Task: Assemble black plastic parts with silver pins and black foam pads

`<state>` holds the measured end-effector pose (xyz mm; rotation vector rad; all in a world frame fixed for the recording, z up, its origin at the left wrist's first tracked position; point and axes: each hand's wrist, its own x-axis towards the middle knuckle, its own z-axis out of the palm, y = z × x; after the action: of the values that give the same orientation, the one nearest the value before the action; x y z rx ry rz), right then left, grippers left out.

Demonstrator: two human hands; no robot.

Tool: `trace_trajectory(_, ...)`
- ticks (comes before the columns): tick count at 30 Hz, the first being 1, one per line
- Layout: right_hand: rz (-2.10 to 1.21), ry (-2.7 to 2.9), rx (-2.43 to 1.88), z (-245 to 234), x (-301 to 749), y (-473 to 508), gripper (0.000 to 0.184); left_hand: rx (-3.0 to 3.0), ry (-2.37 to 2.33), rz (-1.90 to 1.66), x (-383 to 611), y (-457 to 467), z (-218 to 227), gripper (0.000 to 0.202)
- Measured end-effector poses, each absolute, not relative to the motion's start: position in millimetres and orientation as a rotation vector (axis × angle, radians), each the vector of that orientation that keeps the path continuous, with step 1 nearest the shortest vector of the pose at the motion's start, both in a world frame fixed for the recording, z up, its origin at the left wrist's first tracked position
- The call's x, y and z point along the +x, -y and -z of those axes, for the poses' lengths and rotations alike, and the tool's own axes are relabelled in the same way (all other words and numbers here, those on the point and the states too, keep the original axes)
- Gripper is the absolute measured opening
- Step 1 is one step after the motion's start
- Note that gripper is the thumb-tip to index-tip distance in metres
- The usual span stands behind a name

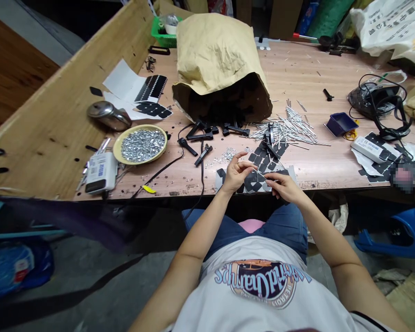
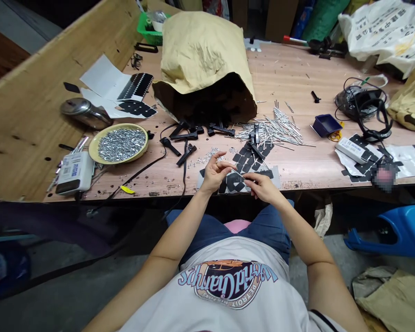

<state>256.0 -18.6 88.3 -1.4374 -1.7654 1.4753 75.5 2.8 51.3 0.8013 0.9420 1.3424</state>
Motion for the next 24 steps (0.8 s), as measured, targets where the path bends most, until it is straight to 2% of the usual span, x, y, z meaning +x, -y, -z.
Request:
trace_trajectory(5, -1.742, 1.455, -1.293, -85.2, 257.5, 24.5, 0.042, 0.800, -0.916, -1.279, 72.5, 2.6, -54.5, 0.064)
trace_trajectory(12, -1.835, 1.279, -1.223, -83.4, 257.8, 33.7, 0.041, 0.812, -0.888, -1.282, 78.0, 6.8, -54.4, 0.066)
trace_trajectory(20, -1.713, 1.321, -1.282, -72.8, 258.0, 42.6, 0.048, 0.838, -0.880, -1.299, 84.1, 6.5, -50.8, 0.077)
trace_trajectory(22, -1.585, 1.405, -1.407, -71.9, 265.8, 44.3, 0.048, 0.832, -0.876, -1.311, 83.8, 5.7, -44.8, 0.078)
trace_trajectory(24, -1.315, 1.552, -1.630, -72.3, 276.4, 45.4, 0.041, 0.826, -0.902, -1.359, 81.4, 4.7, -36.4, 0.071)
